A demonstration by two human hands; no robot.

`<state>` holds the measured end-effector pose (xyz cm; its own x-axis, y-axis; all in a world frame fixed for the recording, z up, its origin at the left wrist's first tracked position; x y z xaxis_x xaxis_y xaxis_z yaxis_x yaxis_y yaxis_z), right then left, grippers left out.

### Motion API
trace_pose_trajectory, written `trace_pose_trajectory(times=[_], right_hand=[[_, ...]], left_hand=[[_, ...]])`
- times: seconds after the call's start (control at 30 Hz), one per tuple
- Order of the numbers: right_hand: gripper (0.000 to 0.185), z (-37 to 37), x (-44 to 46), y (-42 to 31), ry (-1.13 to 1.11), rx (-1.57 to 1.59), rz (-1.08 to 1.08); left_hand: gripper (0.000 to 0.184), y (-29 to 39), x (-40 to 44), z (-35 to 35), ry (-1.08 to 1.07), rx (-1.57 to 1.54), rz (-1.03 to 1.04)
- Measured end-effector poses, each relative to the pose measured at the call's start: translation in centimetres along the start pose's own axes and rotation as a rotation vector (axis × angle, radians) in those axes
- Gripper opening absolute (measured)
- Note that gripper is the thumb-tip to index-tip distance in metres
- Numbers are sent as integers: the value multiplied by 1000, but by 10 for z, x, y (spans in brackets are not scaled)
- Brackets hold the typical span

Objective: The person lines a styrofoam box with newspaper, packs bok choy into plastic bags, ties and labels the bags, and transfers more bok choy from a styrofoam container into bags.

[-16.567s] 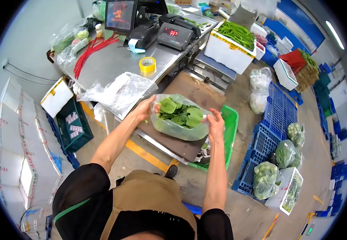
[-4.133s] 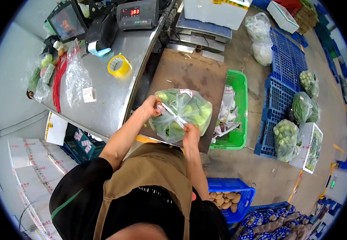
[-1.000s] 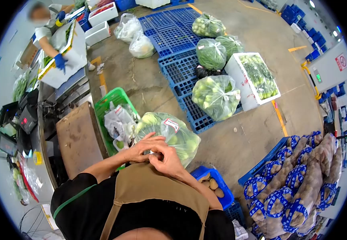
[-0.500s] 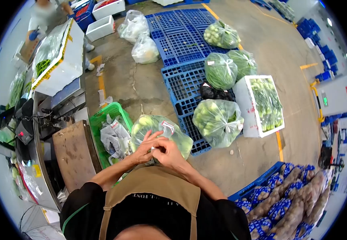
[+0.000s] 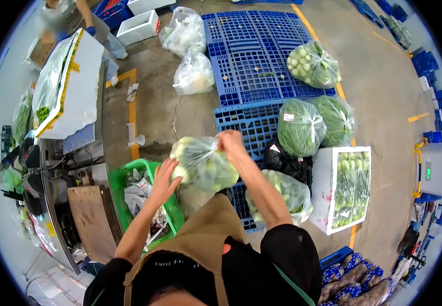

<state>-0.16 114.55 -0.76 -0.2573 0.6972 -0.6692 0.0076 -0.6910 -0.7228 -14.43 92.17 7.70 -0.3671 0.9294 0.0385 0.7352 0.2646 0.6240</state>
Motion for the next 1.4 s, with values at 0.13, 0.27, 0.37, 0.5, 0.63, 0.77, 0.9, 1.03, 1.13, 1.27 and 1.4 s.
trace_pose_trajectory(times=[0.13, 0.27, 0.37, 0.5, 0.63, 0.77, 0.9, 1.03, 1.13, 1.27, 1.4], right_hand=[[9, -38, 152, -52, 187, -56, -122], [14, -81, 279, -64, 335, -78, -295], [33, -126, 379, -78, 474, 8, -437], [46, -124, 387, -121, 595, -607, -344], [39, -82, 383, -54, 399, -1182, -806], [23, -14, 296, 132, -288, -1259, -707], [15, 12, 112, 293, -583, -1033, 88], [39, 19, -49, 383, -701, -1020, 406], [37, 47, -136, 402, -973, -1227, 305], [34, 76, -203, 412, -1048, -1560, 149], [33, 145, -269, 465, -1261, -1725, -37]], left_hand=[[38, -57, -29, -10, -69, -69, -324], [29, -113, -130, -8, -259, -48, -777], [38, -125, -205, -12, -271, -6, -981], [43, -128, -270, -4, -184, -244, -1335], [43, -122, -278, 22, -89, -411, -1497], [44, -109, -243, 34, -44, -526, -1316], [43, -100, -265, 37, 78, -571, -1161], [44, -88, -347, 27, 283, -593, -1055], [43, -84, -445, 29, 388, -531, -1088], [40, -50, -582, 17, 607, -504, -1268], [37, -6, -723, 36, 974, -405, -1505]])
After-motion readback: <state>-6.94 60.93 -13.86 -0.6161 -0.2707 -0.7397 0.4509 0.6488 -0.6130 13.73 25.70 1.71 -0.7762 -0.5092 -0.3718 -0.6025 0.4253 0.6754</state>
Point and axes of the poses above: each hand's wrist, its own x-axis towards the middle knuckle, its own z-axis out of the palm, y = z × x, the point moved 5 cm from there along x, towards the middle knuckle, and after that the axes turned 9 degrees about y, right-handed, at the moved point
